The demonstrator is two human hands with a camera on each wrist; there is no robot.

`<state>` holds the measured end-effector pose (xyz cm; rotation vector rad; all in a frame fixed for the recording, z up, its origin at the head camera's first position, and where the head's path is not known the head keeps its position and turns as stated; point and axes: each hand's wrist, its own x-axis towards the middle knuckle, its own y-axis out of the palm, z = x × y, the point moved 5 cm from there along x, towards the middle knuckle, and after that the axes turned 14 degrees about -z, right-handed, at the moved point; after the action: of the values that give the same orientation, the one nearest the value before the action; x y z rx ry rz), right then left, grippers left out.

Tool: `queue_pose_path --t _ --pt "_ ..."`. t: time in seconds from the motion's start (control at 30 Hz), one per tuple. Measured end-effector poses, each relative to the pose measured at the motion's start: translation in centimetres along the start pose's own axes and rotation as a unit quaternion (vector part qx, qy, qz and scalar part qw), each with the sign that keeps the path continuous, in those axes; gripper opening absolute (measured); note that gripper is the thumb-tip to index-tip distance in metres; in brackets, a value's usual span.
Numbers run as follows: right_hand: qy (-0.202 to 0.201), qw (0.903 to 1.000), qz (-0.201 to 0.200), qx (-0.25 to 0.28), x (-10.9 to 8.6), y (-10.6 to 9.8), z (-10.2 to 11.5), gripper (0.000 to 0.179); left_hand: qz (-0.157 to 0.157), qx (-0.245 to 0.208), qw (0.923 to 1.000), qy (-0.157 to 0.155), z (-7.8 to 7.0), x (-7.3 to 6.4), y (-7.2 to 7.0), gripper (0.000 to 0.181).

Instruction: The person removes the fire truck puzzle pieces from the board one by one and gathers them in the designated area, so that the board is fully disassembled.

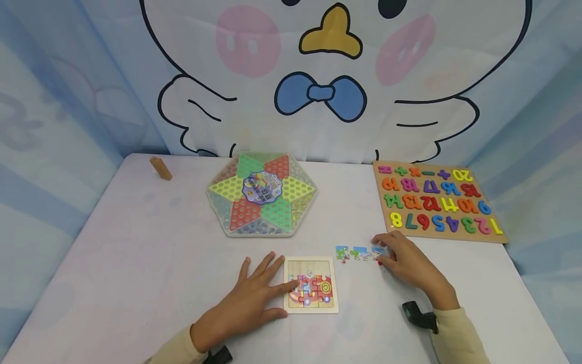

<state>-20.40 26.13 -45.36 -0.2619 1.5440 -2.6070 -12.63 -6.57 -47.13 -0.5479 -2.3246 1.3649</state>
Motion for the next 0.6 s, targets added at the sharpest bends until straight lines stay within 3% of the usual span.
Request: queue_pose_path --t 0.37,0.47,0.6 --pt "-0.041 0.9979 -0.049 0.01 0.2 -0.7 1.7 0.045 0.011 0.011 0.9998 0.012 -0.3 0.0 0.1 0.05" --pt "-0.075 0.9952 -0.059 0.022 0.0 -0.9 3.3 0.047 0.012 0.017 0.9997 0.015 -0.3 0.0 0.3 0.049" --pt "-0.131 0.9905 -0.039 0.014 -0.8 0.1 6.5 0.047 0.012 0.016 0.9996 0.017 -0.3 0.0 0.4 0.047"
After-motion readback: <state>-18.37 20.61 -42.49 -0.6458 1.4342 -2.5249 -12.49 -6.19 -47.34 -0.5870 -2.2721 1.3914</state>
